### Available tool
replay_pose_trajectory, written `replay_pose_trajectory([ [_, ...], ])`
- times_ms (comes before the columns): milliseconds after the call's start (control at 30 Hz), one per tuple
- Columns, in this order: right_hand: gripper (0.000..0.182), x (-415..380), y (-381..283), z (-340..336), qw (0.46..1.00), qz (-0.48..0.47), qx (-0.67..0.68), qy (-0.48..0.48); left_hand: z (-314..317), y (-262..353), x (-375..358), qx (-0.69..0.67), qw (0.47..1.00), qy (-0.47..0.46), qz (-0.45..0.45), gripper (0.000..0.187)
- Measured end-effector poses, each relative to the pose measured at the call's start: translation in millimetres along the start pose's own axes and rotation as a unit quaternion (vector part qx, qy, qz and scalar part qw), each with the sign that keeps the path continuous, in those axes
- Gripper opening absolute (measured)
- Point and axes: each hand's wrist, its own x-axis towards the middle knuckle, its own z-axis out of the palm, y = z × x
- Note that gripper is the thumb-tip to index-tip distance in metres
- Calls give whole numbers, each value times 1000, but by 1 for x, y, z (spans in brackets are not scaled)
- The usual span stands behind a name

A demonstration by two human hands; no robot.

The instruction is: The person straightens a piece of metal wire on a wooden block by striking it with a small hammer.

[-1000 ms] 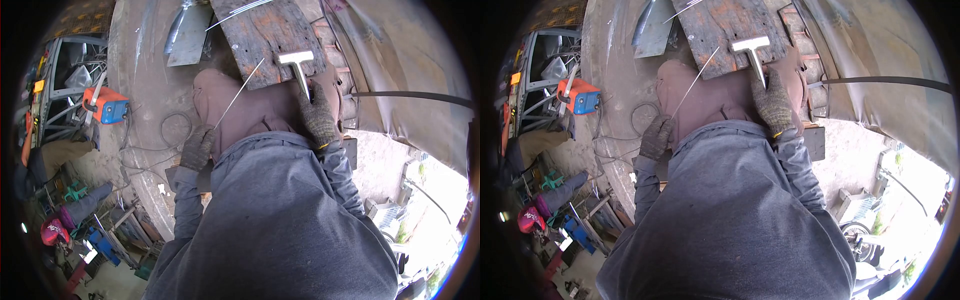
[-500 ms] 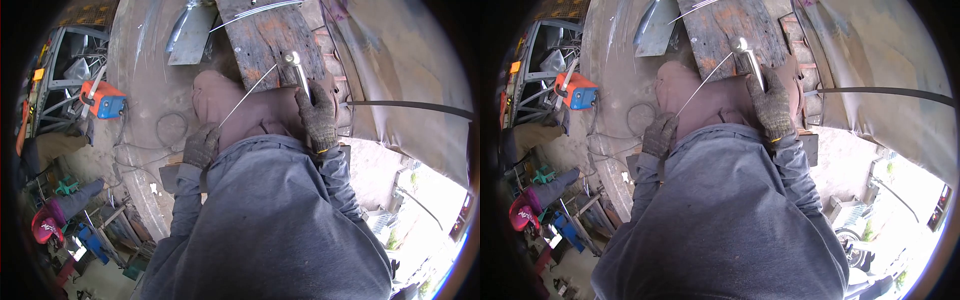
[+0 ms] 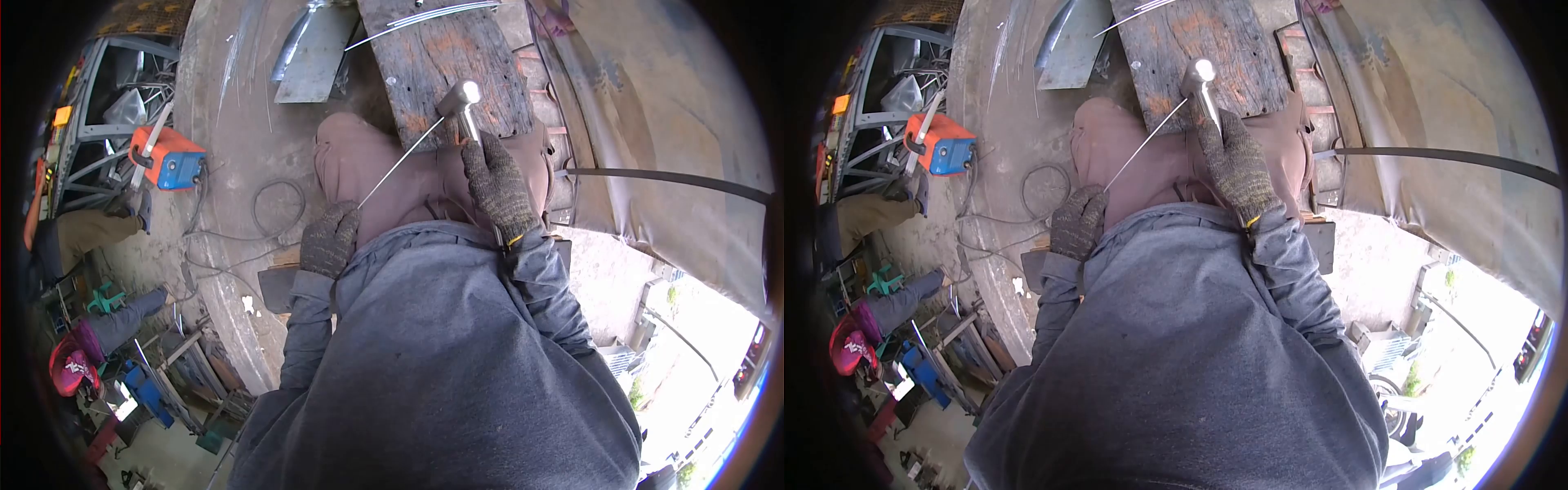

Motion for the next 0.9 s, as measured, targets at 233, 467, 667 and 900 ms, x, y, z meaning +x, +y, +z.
replay_pose_trajectory([
  [233, 33, 3, -34, -23, 994, 104, 14, -25, 2, 6, -1, -7, 999, 9, -52, 24],
  [467, 29, -7, -21, -9, 1000, -21, -16, -10, 2, 11, -1, -18, 997, 12, -79, 25],
  [667, 39, -6, -37, -15, 998, 39, 1, -55, 2, 18, 1, -5, 994, 12, -104, 26],
  [900, 41, -2, -32, -16, 997, -41, -46, -44, 3, 15, -1, -25, 993, 20, -111, 25],
])
